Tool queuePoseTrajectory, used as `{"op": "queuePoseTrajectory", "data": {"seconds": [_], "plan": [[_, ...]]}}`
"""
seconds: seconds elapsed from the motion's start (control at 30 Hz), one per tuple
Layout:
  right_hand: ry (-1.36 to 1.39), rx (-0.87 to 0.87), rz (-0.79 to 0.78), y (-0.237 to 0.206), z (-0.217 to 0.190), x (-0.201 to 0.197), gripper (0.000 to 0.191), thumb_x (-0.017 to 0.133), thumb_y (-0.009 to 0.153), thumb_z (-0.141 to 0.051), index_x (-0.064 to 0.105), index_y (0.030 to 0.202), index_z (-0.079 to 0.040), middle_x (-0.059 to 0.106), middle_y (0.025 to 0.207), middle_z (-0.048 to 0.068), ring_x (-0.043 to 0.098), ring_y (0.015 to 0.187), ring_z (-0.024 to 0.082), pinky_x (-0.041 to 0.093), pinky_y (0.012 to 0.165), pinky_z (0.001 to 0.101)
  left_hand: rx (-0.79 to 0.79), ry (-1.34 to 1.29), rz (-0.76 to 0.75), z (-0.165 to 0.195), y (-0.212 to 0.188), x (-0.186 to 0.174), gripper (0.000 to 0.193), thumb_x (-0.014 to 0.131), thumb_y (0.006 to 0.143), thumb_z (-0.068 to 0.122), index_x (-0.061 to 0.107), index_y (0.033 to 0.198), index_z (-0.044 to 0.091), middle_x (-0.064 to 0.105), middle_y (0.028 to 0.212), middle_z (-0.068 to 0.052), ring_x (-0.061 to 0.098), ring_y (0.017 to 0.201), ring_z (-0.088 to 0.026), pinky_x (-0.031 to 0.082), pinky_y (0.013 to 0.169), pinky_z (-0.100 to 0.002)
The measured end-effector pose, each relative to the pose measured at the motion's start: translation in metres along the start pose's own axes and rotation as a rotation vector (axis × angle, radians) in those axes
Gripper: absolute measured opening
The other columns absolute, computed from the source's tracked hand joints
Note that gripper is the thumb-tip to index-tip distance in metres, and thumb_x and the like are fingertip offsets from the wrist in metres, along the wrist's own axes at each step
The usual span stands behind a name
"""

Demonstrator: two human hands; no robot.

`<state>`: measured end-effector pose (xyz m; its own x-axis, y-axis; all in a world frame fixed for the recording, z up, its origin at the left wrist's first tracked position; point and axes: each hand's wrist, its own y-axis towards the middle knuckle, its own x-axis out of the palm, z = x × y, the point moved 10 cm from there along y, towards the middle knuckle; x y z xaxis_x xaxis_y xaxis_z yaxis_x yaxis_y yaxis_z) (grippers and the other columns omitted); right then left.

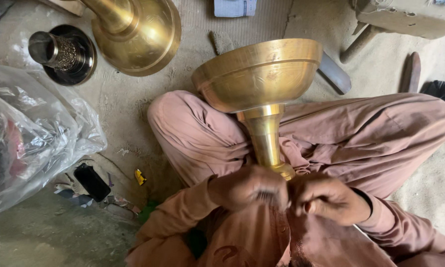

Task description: The person sits cross-legged on the floor holding a large brass vase between their legs and engraves decorative patterns into its stem using a small hand graver. They rotate the vase to reach new areas, briefly set it aside to reposition another brass vessel, then resume engraving the stem and base.

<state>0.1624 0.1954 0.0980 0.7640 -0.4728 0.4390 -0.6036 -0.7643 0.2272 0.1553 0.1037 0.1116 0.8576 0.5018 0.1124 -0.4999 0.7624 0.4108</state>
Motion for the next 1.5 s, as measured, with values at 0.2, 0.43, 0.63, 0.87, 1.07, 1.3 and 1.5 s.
{"op": "queuePoseTrajectory", "data": {"seconds": [0.2,0.43,0.63,0.87,1.07,1.3,1.5], "plan": [[-0.271,0.064,-0.261,0.01,-0.005,0.045,0.041,0.06,0.109,-0.028,0.058,0.077,-0.002,0.054,0.068,0.013,0.057,0.067,0.031,0.042,0.065,0.0444,-0.273,0.15,-0.157,0.036,-0.028,0.027,0.027,0.067,0.103,0.033,0.063,0.1,0.006,0.062,0.096,-0.008,0.063,0.094,-0.025,0.052,0.085,-0.038],[-0.314,0.044,-0.403,0.009,-0.006,0.074,0.048,0.056,0.114,-0.029,0.048,0.073,-0.004,0.05,0.07,0.013,0.052,0.069,0.035,0.039,0.07,0.0468,-0.293,0.244,-0.092,0.044,-0.045,0.049,0.032,0.061,0.11,0.036,0.061,0.093,0.009,0.056,0.087,-0.006,0.057,0.088,-0.026,0.048,0.084,-0.036],[-0.182,0.053,-0.229,0.008,-0.005,0.068,0.035,0.065,0.11,-0.024,0.064,0.082,-0.004,0.058,0.071,0.01,0.056,0.068,0.027,0.044,0.07,0.0448,-0.324,0.016,0.032,0.053,-0.058,0.041,0.037,0.053,0.115,0.036,0.053,0.087,0.011,0.051,0.085,-0.002,0.056,0.087,-0.02,0.033,0.116,-0.046],[-0.774,-0.216,0.137,0.046,-0.022,0.04,0.06,0.078,0.088,-0.015,0.045,0.137,-0.005,0.061,0.118,0.026,0.063,0.11,0.032,0.052,0.092,0.0419,0.019,-0.01,0.344,0.068,-0.044,-0.024,0.029,0.046,0.115,0.03,0.047,0.09,0.013,0.046,0.089,0.0,0.044,0.082,-0.014,0.039,0.085,-0.035],[-0.84,0.054,0.39,0.09,0.019,-0.011,0.076,0.089,0.073,-0.015,0.052,0.138,-0.005,0.068,0.094,0.008,0.065,0.075,0.017,0.056,0.065,0.0325,0.148,0.345,0.879,0.087,-0.037,-0.088,0.061,0.075,0.098,0.033,0.039,0.14,0.005,0.044,0.136,-0.006,0.053,0.112,-0.019,0.048,0.099,-0.035],[-0.832,0.023,0.233,0.146,0.041,-0.011,0.065,0.084,0.08,-0.013,0.055,0.137,-0.003,0.068,0.096,0.005,0.068,0.085,0.015,0.055,0.073,0.0295,-0.04,-0.013,0.745,0.042,-0.051,-0.122,0.05,0.075,0.092,0.019,0.048,0.13,0.002,0.058,0.143,-0.023,0.056,0.125,-0.026,0.033,0.113,-0.044],[-0.768,-0.1,0.201,0.171,0.041,0.002,0.058,0.083,0.081,-0.008,0.056,0.132,0.0,0.065,0.116,0.01,0.065,0.109,0.021,0.053,0.093,0.0347,0.094,0.15,0.786,0.035,-0.069,-0.139,0.024,0.064,0.099,0.012,0.041,0.093,0.011,0.075,0.107,-0.018,0.065,0.128,-0.027,0.008,0.137,-0.05]]}}
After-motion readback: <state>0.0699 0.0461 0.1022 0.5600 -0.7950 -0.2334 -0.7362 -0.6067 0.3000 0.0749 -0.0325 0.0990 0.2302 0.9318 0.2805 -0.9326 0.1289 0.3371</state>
